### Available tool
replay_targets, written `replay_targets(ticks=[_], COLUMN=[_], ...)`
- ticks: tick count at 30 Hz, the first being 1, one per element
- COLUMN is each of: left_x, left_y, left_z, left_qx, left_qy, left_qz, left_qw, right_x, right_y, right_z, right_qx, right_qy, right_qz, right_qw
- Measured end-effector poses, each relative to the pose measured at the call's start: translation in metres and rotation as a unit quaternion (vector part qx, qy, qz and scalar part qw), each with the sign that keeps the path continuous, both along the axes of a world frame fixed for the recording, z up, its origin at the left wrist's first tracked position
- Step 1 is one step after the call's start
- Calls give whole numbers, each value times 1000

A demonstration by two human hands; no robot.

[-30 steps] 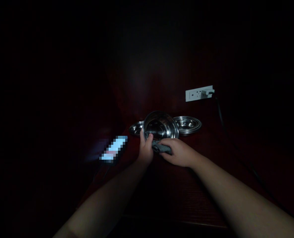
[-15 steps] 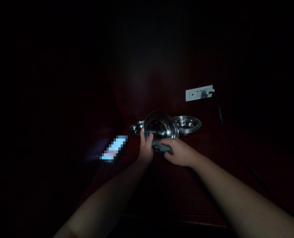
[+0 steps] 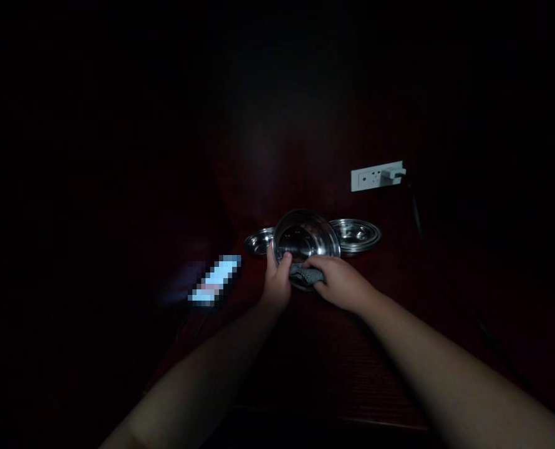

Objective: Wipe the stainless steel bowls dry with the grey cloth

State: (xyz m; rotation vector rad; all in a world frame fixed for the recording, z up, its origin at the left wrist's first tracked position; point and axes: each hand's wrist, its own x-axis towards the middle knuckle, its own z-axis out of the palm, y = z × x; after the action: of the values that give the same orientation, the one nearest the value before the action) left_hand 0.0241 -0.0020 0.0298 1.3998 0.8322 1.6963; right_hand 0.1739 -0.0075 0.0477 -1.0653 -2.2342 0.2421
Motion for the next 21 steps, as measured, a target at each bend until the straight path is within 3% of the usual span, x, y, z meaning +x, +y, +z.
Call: replay_targets(ticks=[8, 21], left_x=[-1, -1], left_y=[0, 3], left_z=[-2, -7], left_qx=[5, 3], left_qy=[17, 15], left_qz=[-7, -45], left_qw=[1000, 999], right_x=[0, -3], right_y=[1, -4], right_z=[2, 6], right_qx=[4, -39], right_qy=[22, 20], right_qz=[-63, -16], right_qw=[998, 999])
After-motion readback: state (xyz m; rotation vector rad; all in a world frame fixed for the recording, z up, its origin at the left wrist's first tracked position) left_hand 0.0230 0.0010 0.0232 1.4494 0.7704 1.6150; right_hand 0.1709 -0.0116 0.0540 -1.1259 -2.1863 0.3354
